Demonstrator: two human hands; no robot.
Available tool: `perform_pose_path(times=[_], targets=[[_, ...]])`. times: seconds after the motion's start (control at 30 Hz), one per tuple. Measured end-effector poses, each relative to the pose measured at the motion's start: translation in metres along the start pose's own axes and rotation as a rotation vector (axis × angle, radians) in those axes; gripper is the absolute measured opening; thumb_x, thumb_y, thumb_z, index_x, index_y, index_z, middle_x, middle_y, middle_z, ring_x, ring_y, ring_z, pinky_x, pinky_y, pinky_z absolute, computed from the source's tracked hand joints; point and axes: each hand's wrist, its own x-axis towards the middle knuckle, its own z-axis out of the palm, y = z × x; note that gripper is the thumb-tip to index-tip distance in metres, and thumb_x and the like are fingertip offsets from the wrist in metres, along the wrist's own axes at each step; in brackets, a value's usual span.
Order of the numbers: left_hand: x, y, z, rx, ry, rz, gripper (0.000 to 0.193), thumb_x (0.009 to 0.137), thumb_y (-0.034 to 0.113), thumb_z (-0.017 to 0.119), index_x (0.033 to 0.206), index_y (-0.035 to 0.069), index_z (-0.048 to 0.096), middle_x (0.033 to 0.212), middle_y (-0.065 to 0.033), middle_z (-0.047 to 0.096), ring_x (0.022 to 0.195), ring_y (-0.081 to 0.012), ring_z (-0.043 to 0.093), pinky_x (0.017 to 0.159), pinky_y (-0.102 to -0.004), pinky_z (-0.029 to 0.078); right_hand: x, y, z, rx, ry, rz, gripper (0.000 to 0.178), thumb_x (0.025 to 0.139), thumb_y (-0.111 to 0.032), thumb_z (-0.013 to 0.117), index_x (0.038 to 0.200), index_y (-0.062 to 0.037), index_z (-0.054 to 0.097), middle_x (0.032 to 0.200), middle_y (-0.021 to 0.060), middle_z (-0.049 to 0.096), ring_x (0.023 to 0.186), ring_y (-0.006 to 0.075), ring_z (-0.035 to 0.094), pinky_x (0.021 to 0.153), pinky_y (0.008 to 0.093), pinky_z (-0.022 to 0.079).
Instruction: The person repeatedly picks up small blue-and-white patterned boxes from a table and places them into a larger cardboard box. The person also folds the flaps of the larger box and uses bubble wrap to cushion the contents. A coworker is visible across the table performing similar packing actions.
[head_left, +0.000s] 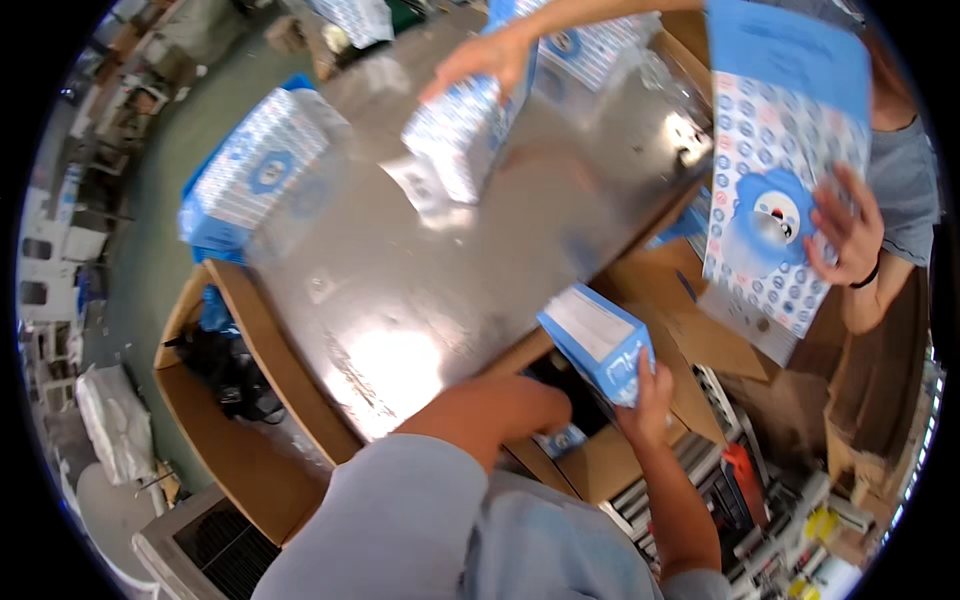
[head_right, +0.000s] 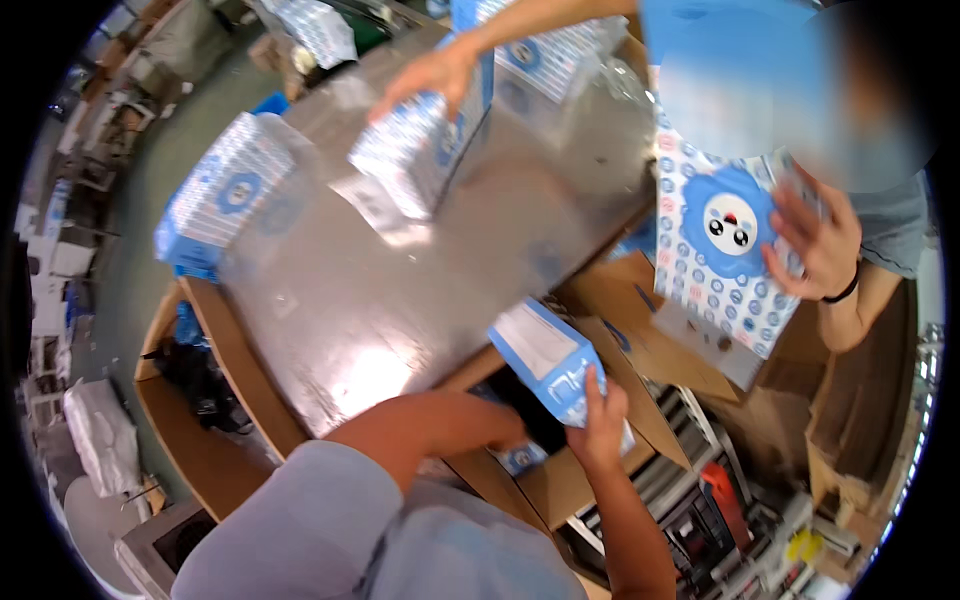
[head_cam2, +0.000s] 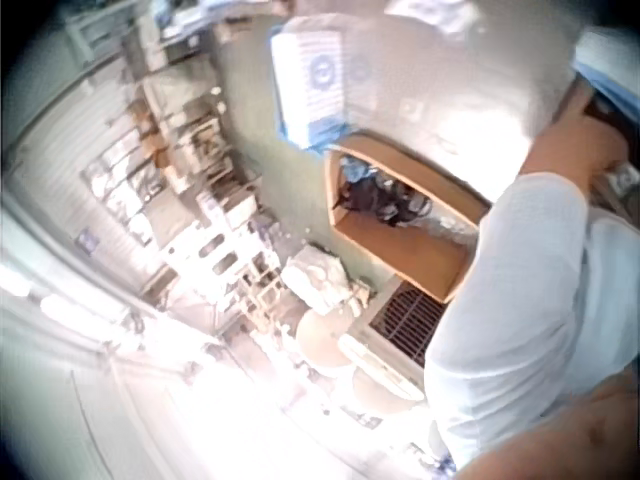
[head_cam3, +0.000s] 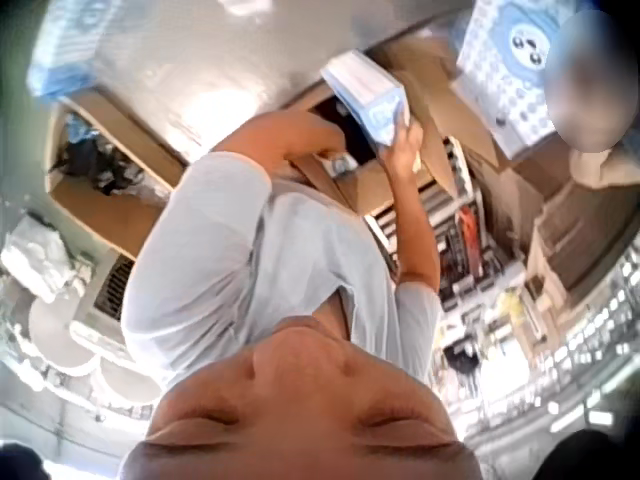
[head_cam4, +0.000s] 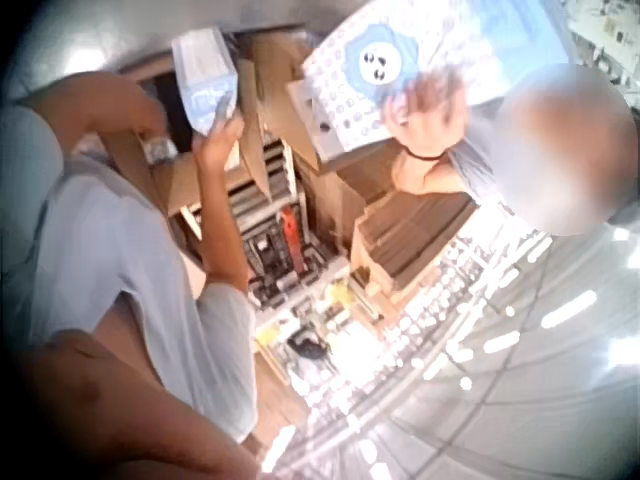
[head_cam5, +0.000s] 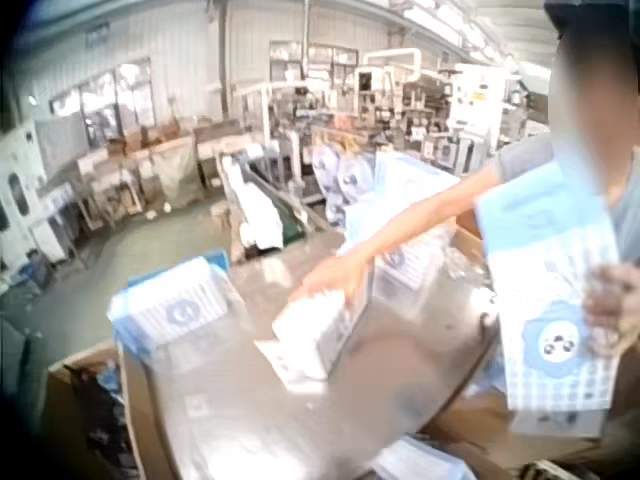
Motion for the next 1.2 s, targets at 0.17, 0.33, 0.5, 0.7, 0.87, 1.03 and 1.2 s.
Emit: perform_pose_path(times=[0.17, 0.33, 0.5, 0.7, 0.87, 1.03, 1.2], targets=[[0.022, -0.02, -0.026, -0.008, 0.094, -0.037, 0.054, 0.079, 0.021, 0.066, 0.128, 0.003, 0.052, 0.114, -0.0155, 0.062, 0.101, -0.0321, 0.062, 0.084, -0.0419, 0.051, -0.059, 0.04, 0.022, 0.036, 0.033, 0.007, 0.098, 0.062, -0.001, 0.074, 0.145, 0.0006, 0.022, 0.11, 0.0253, 0.052, 0.096, 0.0435, 0.05, 0.085, 0.0477, 0.042], [0.027, -0.037, -0.008, 0.017, 0.091, -0.09, 0.05, 0.081, 0.02, 0.064, 0.126, 0.003, 0.054, 0.116, -0.0149, 0.062, 0.101, -0.0314, 0.062, 0.085, -0.0413, 0.05, -0.092, 0.057, 0.067, 0.111, -0.073, 0.236, 0.093, 0.066, -0.004, 0.074, 0.142, 0.0072, 0.023, 0.112, 0.0271, 0.05, 0.1, 0.0456, 0.049, 0.088, 0.0485, 0.042], [0.004, -0.049, 0.027, 0.038, -0.055, -0.073, 0.046, 0.083, 0.019, 0.062, 0.125, 0.003, 0.055, 0.118, -0.0143, 0.062, 0.102, -0.0307, 0.063, 0.086, -0.0408, 0.05, -0.094, 0.042, 0.146, 0.024, -0.409, 0.323, 0.084, 0.07, 0.003, 0.062, 0.146, -0.0046, 0.026, 0.118, 0.024, 0.046, 0.111, 0.0425, 0.045, 0.097, 0.0471, 0.038], [-0.148, -0.043, -0.043, -1.011, 0.584, 0.204, 0.034, 0.09, 0.009, 0.055, 0.124, 0.007, 0.057, 0.108, -0.0107, 0.065, 0.101, -0.0244, 0.062, 0.086, -0.0367, 0.049, -0.053, 0.027, 0.179, -0.228, -0.95, 0.339, 0.072, 0.082, -0.028, 0.06, 0.147, -0.0152, 0.03, 0.123, 0.0226, 0.052, 0.112, 0.0407, 0.054, 0.092, 0.0505, 0.045], [-0.355, -0.082, 0.055, -0.782, 2.151, -0.706, 0.015, 0.09, -0.005, 0.05, 0.101, 0.001, 0.057, 0.088, -0.0042, 0.06, 0.079, -0.0129, 0.058, 0.076, -0.0265, 0.048, -0.072, 0.054, 0.032, -0.32, -1.609, 0.144, 0.051, 0.087, -0.058, 0.049, 0.099, -0.0146, 0.072, 0.097, 0.0107, 0.07, 0.093, 0.0293, 0.066, 0.082, 0.0428, 0.051], [-0.439, -0.081, 0.294, -0.402, 2.265, -1.696, 0.011, 0.085, -0.004, 0.049, 0.09, 0.001, 0.057, 0.078, -0.0057, 0.057, 0.071, -0.0152, 0.054, 0.068, -0.0279, 0.046, -0.158, 0.028, -0.125, -0.386, -1.088, 0.114, 0.032, 0.091, -0.026, 0.051, 0.113, -0.0053, 0.063, 0.112, 0.0221, 0.063, 0.105, 0.0444, 0.057, 0.089, 0.052, 0.046], [-0.328, -0.049, 0.507, -1.109, 1.337, -2.165, 0.047, 0.072, 0.032, 0.077, 0.109, 0.006, 0.062, 0.105, -0.0174, 0.062, 0.098, -0.0359, 0.059, 0.078, -0.0414, 0.052, -0.085, 0.025, -0.07, -0.187, -0.895, 0.399, 0.03, 0.092, -0.028, 0.052, 0.106, -0.0047, 0.065, 0.101, 0.0212, 0.065, 0.097, 0.0415, 0.059, 0.084, 0.0482, 0.048]])
